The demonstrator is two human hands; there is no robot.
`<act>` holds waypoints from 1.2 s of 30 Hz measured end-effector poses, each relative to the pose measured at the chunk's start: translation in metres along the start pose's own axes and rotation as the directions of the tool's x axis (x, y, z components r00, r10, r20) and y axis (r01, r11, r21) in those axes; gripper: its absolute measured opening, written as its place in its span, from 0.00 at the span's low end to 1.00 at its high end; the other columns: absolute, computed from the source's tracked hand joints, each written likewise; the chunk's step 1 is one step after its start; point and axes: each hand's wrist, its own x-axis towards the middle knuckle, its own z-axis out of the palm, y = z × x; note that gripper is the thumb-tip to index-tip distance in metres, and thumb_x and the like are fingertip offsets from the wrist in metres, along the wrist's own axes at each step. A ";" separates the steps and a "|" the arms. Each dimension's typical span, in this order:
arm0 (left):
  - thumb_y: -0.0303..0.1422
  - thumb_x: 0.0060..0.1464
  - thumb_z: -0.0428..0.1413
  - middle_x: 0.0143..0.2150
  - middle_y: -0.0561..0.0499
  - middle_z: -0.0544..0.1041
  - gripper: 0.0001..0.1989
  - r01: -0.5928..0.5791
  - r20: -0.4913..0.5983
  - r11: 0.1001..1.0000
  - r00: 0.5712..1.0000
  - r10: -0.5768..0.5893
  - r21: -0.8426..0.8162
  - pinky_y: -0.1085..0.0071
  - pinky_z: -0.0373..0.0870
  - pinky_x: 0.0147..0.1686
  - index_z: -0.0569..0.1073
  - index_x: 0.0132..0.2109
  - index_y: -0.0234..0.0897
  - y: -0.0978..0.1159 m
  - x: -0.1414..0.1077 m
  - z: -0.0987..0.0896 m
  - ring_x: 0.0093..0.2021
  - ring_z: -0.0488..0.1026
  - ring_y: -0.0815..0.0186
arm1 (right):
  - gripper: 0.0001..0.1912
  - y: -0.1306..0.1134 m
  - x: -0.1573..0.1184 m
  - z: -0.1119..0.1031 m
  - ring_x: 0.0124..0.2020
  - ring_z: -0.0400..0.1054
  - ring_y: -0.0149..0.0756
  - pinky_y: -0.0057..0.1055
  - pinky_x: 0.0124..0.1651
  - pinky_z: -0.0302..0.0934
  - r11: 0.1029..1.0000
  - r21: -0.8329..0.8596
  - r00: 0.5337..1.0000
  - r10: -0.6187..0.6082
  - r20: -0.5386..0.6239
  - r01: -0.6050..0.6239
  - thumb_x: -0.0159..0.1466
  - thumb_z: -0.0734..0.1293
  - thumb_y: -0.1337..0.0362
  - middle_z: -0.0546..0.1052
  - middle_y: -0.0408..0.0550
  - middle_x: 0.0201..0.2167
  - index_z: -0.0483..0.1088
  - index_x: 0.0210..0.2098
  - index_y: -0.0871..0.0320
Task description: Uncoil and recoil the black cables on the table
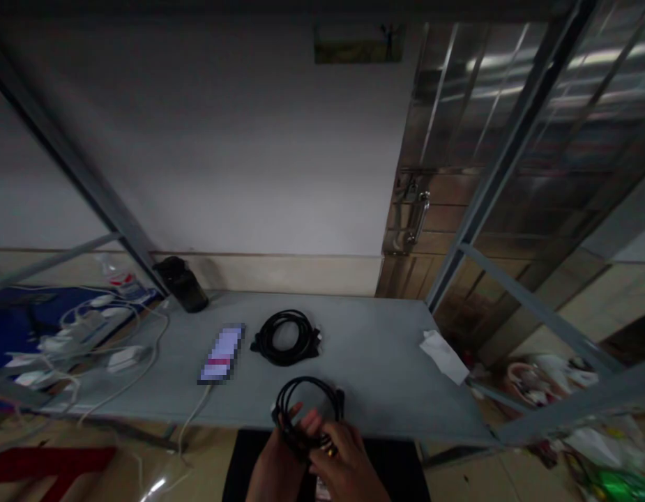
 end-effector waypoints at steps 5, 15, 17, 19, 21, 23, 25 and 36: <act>0.51 0.65 0.57 0.46 0.38 0.85 0.17 0.027 -0.022 0.978 0.999 -0.023 0.208 0.28 0.72 0.63 0.85 0.48 0.50 0.013 -0.007 0.003 0.59 0.81 0.35 | 0.21 0.012 -0.016 0.008 0.59 0.79 0.44 0.44 0.71 0.71 0.993 0.070 0.980 0.080 0.180 -0.094 0.68 0.77 0.74 0.83 0.44 0.56 0.74 0.55 0.48; 0.59 0.52 0.75 0.25 0.63 0.55 0.31 0.232 -0.061 0.917 0.962 -0.265 -0.324 0.69 0.70 0.32 0.82 0.45 0.36 0.040 0.007 0.030 0.24 0.57 0.72 | 0.16 0.034 0.009 -0.029 0.61 0.76 0.44 0.49 0.74 0.63 0.998 -0.028 0.920 0.063 0.387 -0.057 0.73 0.75 0.71 0.82 0.44 0.55 0.75 0.57 0.48; 0.61 0.49 0.76 0.25 0.63 0.56 0.34 0.176 -0.100 0.957 0.974 -0.203 -0.233 0.70 0.68 0.29 0.82 0.47 0.36 0.045 0.016 0.029 0.24 0.58 0.71 | 0.10 0.042 0.019 -0.030 0.59 0.77 0.42 0.48 0.73 0.62 0.998 -0.059 0.934 0.043 0.355 -0.023 0.73 0.76 0.68 0.82 0.44 0.52 0.77 0.51 0.49; 0.59 0.50 0.76 0.26 0.62 0.59 0.34 0.083 -0.115 0.994 0.989 -0.090 -0.065 0.69 0.68 0.29 0.82 0.49 0.36 0.053 0.030 0.025 0.25 0.60 0.71 | 0.10 0.053 0.034 -0.029 0.61 0.76 0.42 0.49 0.75 0.59 0.996 -0.083 0.947 0.011 0.322 0.016 0.74 0.76 0.68 0.82 0.45 0.53 0.77 0.51 0.50; 0.60 0.51 0.74 0.26 0.60 0.63 0.33 -0.040 -0.093 0.988 0.994 0.054 0.152 0.66 0.72 0.31 0.82 0.49 0.36 0.066 0.051 0.017 0.26 0.64 0.68 | 0.10 0.064 0.054 -0.025 0.65 0.74 0.42 0.50 0.76 0.55 0.993 -0.097 0.955 -0.028 0.297 0.059 0.76 0.74 0.69 0.82 0.47 0.55 0.76 0.53 0.51; 0.64 0.54 0.69 0.27 0.55 0.70 0.32 -0.191 -0.053 0.898 0.972 0.230 0.397 0.61 0.77 0.36 0.82 0.43 0.38 0.084 0.079 0.007 0.30 0.72 0.60 | 0.09 0.076 0.081 -0.018 0.67 0.72 0.42 0.51 0.77 0.52 0.992 -0.103 0.960 -0.040 0.279 0.071 0.78 0.70 0.70 0.82 0.49 0.56 0.76 0.54 0.52; 0.62 0.60 0.63 0.39 0.45 0.82 0.28 -0.295 -0.015 0.700 0.916 0.400 0.650 0.55 0.79 0.51 0.82 0.44 0.41 0.104 0.113 -0.006 0.45 0.81 0.50 | 0.08 0.086 0.113 -0.007 0.69 0.71 0.42 0.53 0.78 0.50 0.992 -0.108 0.964 -0.031 0.266 0.062 0.79 0.69 0.71 0.83 0.50 0.55 0.77 0.53 0.52; 0.47 0.55 0.62 0.51 0.38 0.79 0.24 -0.106 -0.124 0.321 0.775 0.619 0.941 0.41 0.75 0.64 0.74 0.53 0.37 0.089 0.229 -0.067 0.58 0.78 0.40 | 0.23 0.112 0.210 0.068 0.71 0.68 0.54 0.67 0.77 0.51 0.991 -0.131 0.914 0.039 0.405 0.016 0.76 0.75 0.54 0.75 0.61 0.66 0.71 0.64 0.59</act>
